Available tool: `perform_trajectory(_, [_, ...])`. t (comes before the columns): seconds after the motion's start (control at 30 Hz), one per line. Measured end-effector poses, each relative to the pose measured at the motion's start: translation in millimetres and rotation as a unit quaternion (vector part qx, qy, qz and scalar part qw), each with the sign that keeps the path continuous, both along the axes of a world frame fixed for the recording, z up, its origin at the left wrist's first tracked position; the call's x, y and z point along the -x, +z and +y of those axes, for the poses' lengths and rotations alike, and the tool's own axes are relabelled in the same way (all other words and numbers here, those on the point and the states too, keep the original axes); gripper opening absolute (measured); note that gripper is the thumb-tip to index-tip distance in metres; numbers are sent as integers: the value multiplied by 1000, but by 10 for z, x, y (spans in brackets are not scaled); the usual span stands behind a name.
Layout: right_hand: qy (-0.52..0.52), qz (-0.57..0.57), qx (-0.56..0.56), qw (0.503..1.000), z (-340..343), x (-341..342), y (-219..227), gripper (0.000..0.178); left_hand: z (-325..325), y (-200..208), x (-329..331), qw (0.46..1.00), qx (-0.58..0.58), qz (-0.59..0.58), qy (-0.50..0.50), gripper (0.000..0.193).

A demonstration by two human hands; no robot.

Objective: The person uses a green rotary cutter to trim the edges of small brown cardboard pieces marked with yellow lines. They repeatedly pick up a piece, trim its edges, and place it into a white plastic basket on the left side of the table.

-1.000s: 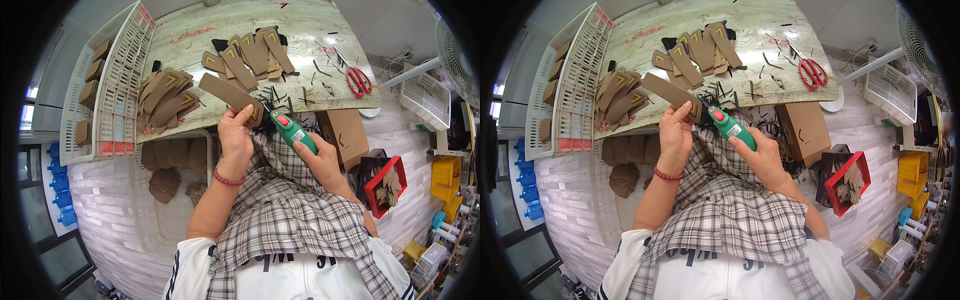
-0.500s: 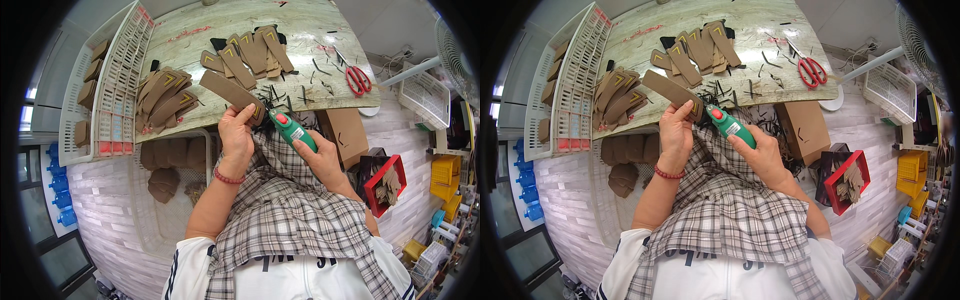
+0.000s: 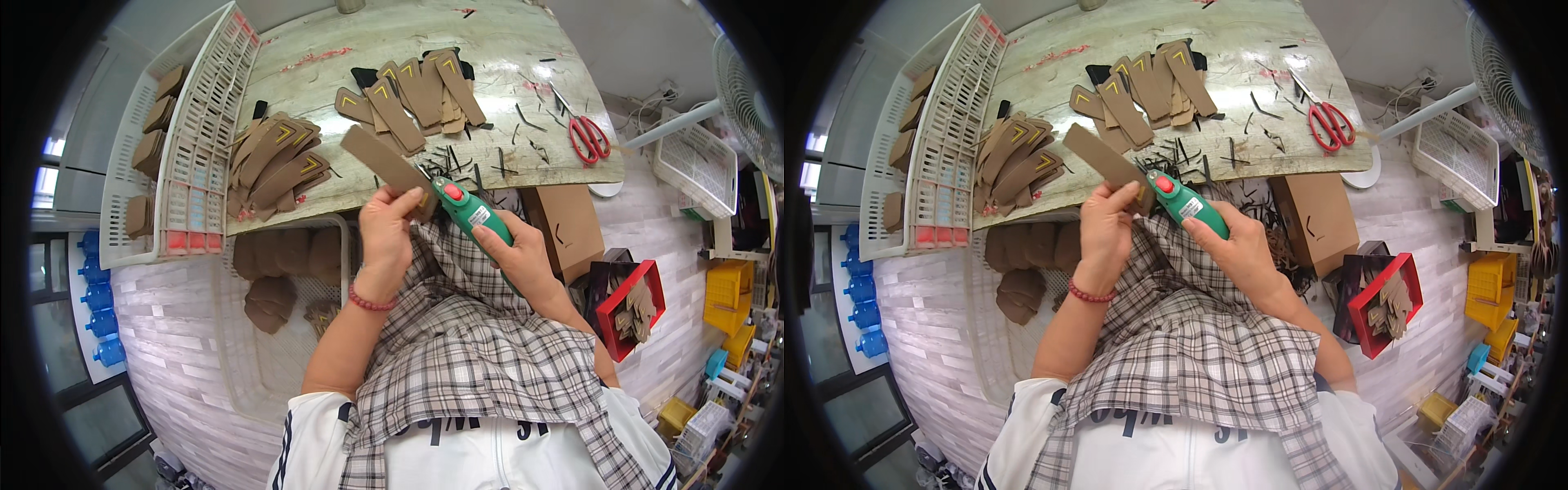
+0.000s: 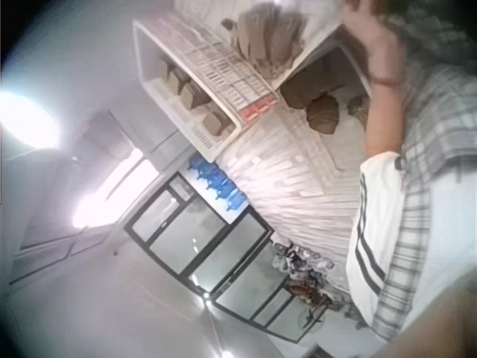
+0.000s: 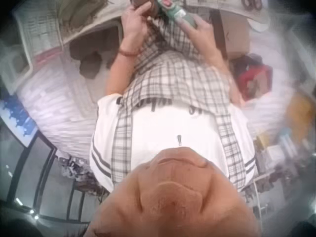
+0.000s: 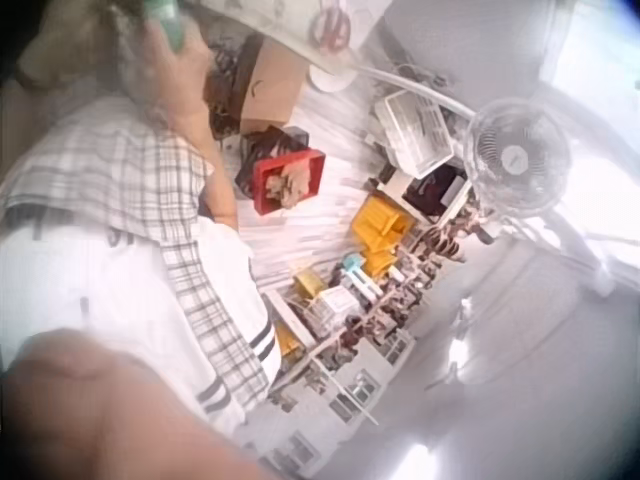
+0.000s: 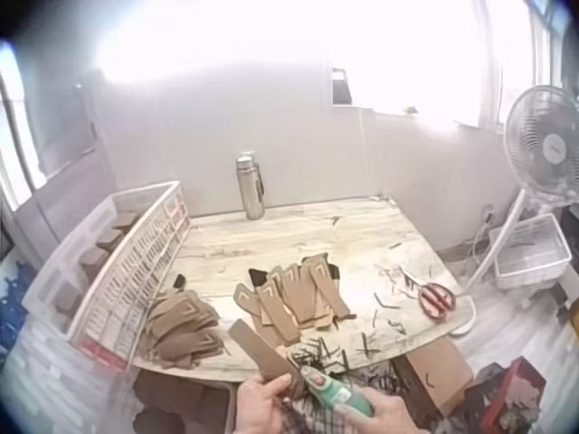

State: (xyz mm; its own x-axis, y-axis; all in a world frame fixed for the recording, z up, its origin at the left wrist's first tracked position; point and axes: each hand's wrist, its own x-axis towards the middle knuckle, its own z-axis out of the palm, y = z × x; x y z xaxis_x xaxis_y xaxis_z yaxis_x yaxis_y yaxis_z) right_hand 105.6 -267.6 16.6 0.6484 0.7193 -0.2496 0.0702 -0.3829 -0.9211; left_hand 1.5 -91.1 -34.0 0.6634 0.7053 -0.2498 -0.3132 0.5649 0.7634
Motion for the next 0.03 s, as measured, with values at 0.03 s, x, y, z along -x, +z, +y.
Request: perform_trajectory(0.03, [-2, -9, 6, 1000, 1, 7, -9, 39, 47, -13, 34, 1000, -8, 8, 17, 15])
